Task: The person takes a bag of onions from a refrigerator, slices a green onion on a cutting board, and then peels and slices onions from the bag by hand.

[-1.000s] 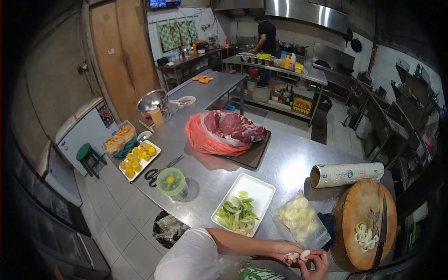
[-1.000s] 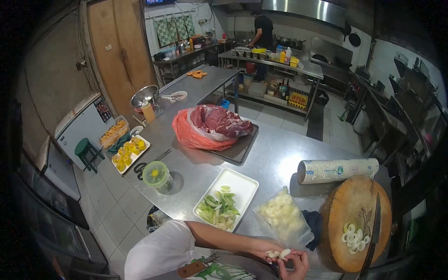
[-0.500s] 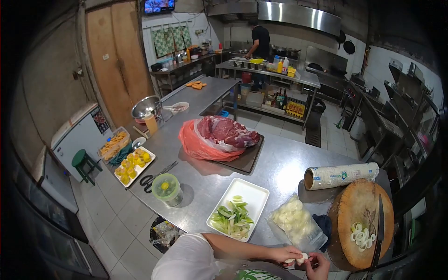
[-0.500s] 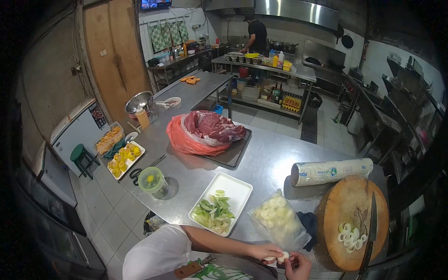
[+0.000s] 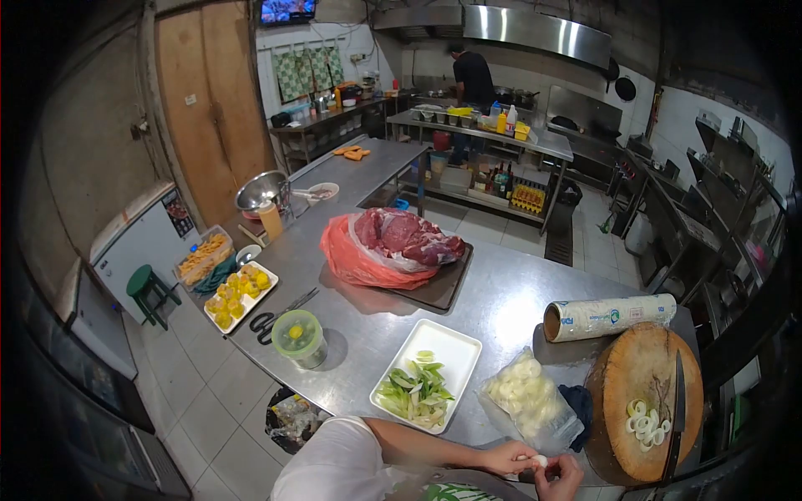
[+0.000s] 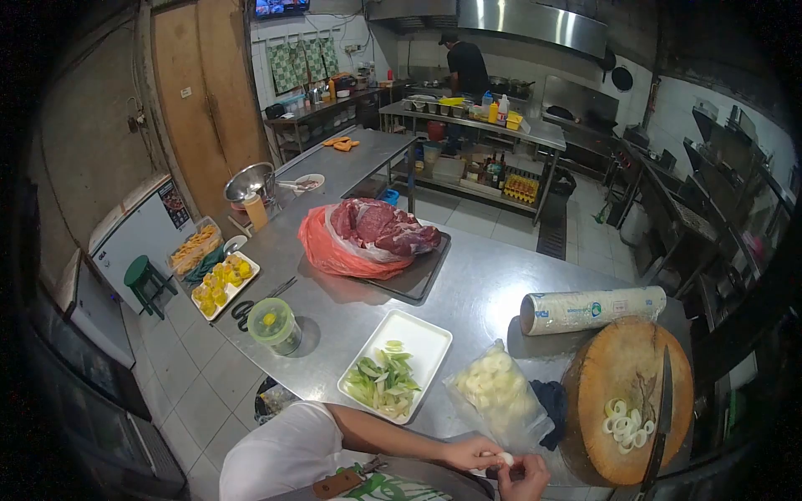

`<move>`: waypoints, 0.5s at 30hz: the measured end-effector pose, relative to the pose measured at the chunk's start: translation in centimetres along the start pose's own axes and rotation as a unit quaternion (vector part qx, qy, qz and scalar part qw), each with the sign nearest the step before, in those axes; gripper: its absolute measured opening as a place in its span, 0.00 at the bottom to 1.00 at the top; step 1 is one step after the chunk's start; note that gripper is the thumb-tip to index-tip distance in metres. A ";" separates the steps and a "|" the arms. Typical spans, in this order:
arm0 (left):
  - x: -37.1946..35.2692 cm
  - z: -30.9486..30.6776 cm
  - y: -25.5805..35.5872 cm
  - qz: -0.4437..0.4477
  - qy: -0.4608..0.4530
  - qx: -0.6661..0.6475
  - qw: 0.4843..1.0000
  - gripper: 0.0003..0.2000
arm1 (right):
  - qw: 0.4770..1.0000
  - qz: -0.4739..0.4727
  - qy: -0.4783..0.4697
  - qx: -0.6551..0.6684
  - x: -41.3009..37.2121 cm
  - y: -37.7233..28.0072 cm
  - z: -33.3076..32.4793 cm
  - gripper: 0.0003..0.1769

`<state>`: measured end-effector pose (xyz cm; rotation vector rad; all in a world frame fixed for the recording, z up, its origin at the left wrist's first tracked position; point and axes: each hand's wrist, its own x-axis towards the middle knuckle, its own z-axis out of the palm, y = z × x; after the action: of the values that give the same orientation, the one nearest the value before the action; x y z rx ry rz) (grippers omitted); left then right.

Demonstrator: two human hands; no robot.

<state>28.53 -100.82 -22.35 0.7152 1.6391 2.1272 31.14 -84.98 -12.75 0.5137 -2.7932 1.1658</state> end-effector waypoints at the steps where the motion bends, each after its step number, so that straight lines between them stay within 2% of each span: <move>1: -0.1 -0.1 0.6 -0.012 0.004 0.026 1.000 0.12 | 1.000 0.002 0.001 -0.001 0.2 0.4 0.2 0.09; 3: -0.4 -0.4 1.3 -0.026 -0.006 0.043 0.999 0.12 | 0.998 -0.067 -0.002 -0.006 0.6 2.2 1.1 0.08; 5: -0.4 -0.4 1.2 -0.031 0.024 0.058 0.998 0.14 | 0.997 -0.052 0.046 0.025 0.7 1.8 1.3 0.09; 7: -0.6 -0.4 2.9 -0.078 0.016 0.037 0.996 0.12 | 0.996 -0.054 0.064 0.029 0.7 1.2 1.2 0.07; 9: -0.6 -0.3 2.1 -0.077 -0.020 -0.101 0.992 0.14 | 0.995 -0.068 0.064 0.028 0.7 -0.4 0.6 0.06; 10: -0.7 -0.3 1.9 -0.095 -0.017 -0.166 0.981 0.13 | 0.995 -0.045 0.066 0.060 0.5 -0.9 0.6 0.05; 13: -0.3 -0.7 2.2 -0.156 -0.014 -0.332 0.930 0.11 | 0.988 -0.017 0.088 0.128 0.3 -1.0 0.4 0.07; 15: -0.1 -0.9 3.0 -0.189 -0.016 -0.347 0.918 0.10 | 0.983 0.019 0.096 0.158 0.2 -0.6 -0.3 0.04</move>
<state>28.18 -102.34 -19.67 0.1825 0.7977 2.1562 31.12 -85.22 -12.09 0.3451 -2.4797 1.5864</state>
